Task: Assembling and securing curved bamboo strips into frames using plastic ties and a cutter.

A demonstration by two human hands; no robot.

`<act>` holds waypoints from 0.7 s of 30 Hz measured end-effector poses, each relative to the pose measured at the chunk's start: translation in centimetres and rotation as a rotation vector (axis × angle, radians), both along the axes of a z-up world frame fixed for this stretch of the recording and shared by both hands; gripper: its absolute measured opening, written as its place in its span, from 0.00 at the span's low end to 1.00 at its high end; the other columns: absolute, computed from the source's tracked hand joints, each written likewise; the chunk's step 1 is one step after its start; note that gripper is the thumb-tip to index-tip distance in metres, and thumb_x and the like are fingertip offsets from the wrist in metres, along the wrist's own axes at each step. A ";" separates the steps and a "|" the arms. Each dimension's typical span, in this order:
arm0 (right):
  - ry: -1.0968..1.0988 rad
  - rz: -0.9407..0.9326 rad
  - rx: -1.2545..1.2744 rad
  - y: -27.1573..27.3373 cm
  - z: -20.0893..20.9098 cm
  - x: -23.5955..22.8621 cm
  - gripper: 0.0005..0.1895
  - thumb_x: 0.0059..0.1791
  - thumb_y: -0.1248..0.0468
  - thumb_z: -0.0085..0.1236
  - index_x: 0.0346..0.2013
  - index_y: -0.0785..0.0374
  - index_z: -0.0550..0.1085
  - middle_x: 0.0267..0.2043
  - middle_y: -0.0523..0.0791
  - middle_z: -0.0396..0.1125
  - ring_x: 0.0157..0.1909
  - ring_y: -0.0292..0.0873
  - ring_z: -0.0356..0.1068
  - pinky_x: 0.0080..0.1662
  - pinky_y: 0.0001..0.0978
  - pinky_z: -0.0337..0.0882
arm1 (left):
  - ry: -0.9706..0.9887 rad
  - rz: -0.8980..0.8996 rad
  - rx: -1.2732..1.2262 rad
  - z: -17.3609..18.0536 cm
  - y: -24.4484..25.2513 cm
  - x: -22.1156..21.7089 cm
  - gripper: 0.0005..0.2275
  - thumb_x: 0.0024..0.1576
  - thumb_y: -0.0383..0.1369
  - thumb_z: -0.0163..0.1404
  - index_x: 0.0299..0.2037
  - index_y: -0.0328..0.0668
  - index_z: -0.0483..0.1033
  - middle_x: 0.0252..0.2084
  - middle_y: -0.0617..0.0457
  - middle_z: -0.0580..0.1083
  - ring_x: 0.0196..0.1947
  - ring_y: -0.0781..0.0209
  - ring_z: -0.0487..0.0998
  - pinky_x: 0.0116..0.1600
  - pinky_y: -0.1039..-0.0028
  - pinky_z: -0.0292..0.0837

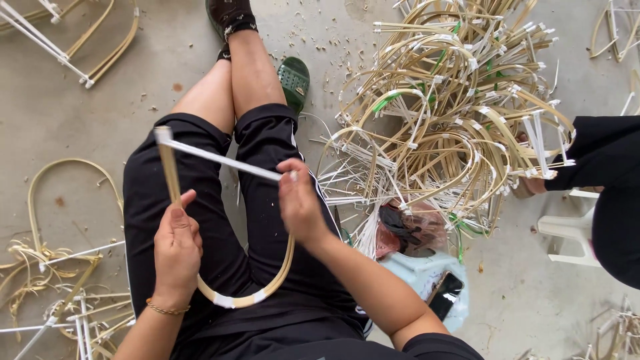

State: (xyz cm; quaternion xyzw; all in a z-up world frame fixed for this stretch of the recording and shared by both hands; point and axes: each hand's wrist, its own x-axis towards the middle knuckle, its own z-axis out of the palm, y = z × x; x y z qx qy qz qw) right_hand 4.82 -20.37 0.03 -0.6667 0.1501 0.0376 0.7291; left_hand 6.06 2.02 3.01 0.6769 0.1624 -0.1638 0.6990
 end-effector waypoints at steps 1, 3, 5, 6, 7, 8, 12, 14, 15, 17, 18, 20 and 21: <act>-0.010 -0.001 0.003 -1.3 -0.3 1.5 0.15 0.64 0.54 0.37 0.61 0.58 0.61 0.27 0.36 0.53 0.25 0.28 0.51 0.27 0.21 0.53 | -0.010 -0.001 0.003 -0.4 0.8 1.4 0.22 0.70 0.44 0.33 0.64 0.35 0.67 0.23 0.65 0.57 0.17 0.79 0.54 0.20 0.85 0.51; 0.205 -0.077 0.247 -4.0 -0.9 4.4 0.25 0.56 0.49 0.33 0.67 0.48 0.54 0.33 0.41 0.66 0.31 0.35 0.70 0.35 0.24 0.72 | 0.037 0.030 -0.105 -1.2 2.4 4.3 0.18 0.69 0.41 0.35 0.59 0.36 0.69 0.22 0.64 0.56 0.16 0.76 0.54 0.18 0.82 0.49; 0.190 -0.189 0.065 -7.3 -7.8 5.7 0.26 0.57 0.51 0.39 0.68 0.52 0.55 0.40 0.41 0.65 0.40 0.36 0.68 0.39 0.28 0.72 | -0.098 0.103 -0.138 2.5 2.7 9.1 0.18 0.72 0.43 0.34 0.58 0.37 0.68 0.23 0.63 0.58 0.18 0.73 0.58 0.21 0.80 0.55; 0.184 -0.298 -0.119 -9.0 -11.3 6.2 0.27 0.57 0.52 0.45 0.69 0.55 0.57 0.48 0.42 0.65 0.50 0.38 0.67 0.44 0.32 0.72 | -0.226 0.178 -0.172 4.3 2.9 11.3 0.18 0.75 0.45 0.32 0.56 0.39 0.66 0.25 0.61 0.60 0.20 0.70 0.61 0.24 0.77 0.61; 0.183 -0.292 -0.122 -10.4 -14.6 6.4 0.27 0.57 0.52 0.45 0.69 0.55 0.57 0.48 0.42 0.65 0.50 0.38 0.67 0.44 0.32 0.72 | -0.226 0.185 -0.174 2.7 4.3 13.6 0.18 0.75 0.45 0.32 0.56 0.39 0.66 0.25 0.61 0.60 0.20 0.70 0.61 0.24 0.77 0.61; 0.113 -0.289 -0.235 -12.0 -17.9 6.5 0.24 0.56 0.53 0.48 0.65 0.59 0.64 0.53 0.44 0.67 0.56 0.42 0.67 0.51 0.34 0.70 | -0.278 0.192 -0.153 1.2 5.7 15.9 0.17 0.76 0.44 0.34 0.62 0.40 0.63 0.33 0.60 0.65 0.30 0.71 0.68 0.35 0.77 0.69; 0.339 -0.138 -0.587 -13.9 -23.8 7.0 0.20 0.51 0.53 0.57 0.51 0.62 0.80 0.56 0.54 0.65 0.60 0.52 0.65 0.60 0.41 0.65 | -0.435 -0.111 0.550 -4.7 8.0 19.4 0.21 0.74 0.43 0.47 0.63 0.27 0.65 0.53 0.41 0.69 0.53 0.51 0.69 0.59 0.61 0.68; 0.310 -0.048 -0.629 -15.1 -28.8 6.1 0.22 0.52 0.52 0.57 0.54 0.63 0.77 0.56 0.55 0.67 0.60 0.53 0.66 0.60 0.41 0.66 | -0.504 -0.233 0.726 -8.4 6.5 16.1 0.21 0.69 0.44 0.50 0.62 0.34 0.69 0.59 0.38 0.70 0.60 0.45 0.69 0.65 0.59 0.65; 0.292 0.057 -0.682 -15.8 -31.2 5.0 0.24 0.53 0.51 0.57 0.56 0.64 0.74 0.57 0.55 0.68 0.60 0.54 0.67 0.59 0.42 0.67 | -0.552 -0.349 0.894 -10.5 5.9 13.8 0.22 0.63 0.45 0.54 0.62 0.40 0.72 0.65 0.36 0.71 0.67 0.39 0.69 0.71 0.57 0.63; 0.186 -0.015 -0.735 -16.2 -29.2 3.3 0.19 0.52 0.57 0.54 0.54 0.65 0.75 0.53 0.55 0.70 0.56 0.54 0.70 0.57 0.41 0.69 | -0.590 -0.413 1.109 -8.1 4.1 11.4 0.26 0.59 0.47 0.55 0.63 0.41 0.72 0.66 0.37 0.69 0.67 0.38 0.66 0.70 0.52 0.60; 0.076 -0.088 -0.789 -16.4 -28.0 2.2 0.15 0.52 0.62 0.52 0.51 0.66 0.75 0.49 0.54 0.72 0.51 0.53 0.73 0.55 0.41 0.71 | -0.629 -0.477 1.322 -7.0 3.2 10.0 0.29 0.55 0.49 0.56 0.64 0.41 0.72 0.66 0.39 0.68 0.68 0.37 0.63 0.69 0.48 0.56; 0.128 -0.124 -0.676 -16.7 -20.0 1.5 0.12 0.54 0.66 0.47 0.51 0.65 0.71 0.49 0.52 0.69 0.45 0.48 0.74 0.48 0.35 0.75 | -0.641 -0.472 1.296 -6.8 3.2 9.5 0.29 0.56 0.49 0.55 0.65 0.43 0.72 0.68 0.39 0.67 0.70 0.36 0.61 0.71 0.46 0.54; 0.178 -0.168 -0.555 -16.8 -15.9 0.9 0.10 0.56 0.70 0.42 0.51 0.65 0.67 0.48 0.49 0.66 0.40 0.43 0.75 0.40 0.30 0.79 | -0.662 -0.471 1.276 -6.7 3.2 9.1 0.28 0.57 0.49 0.53 0.65 0.45 0.72 0.70 0.40 0.66 0.72 0.36 0.59 0.72 0.45 0.52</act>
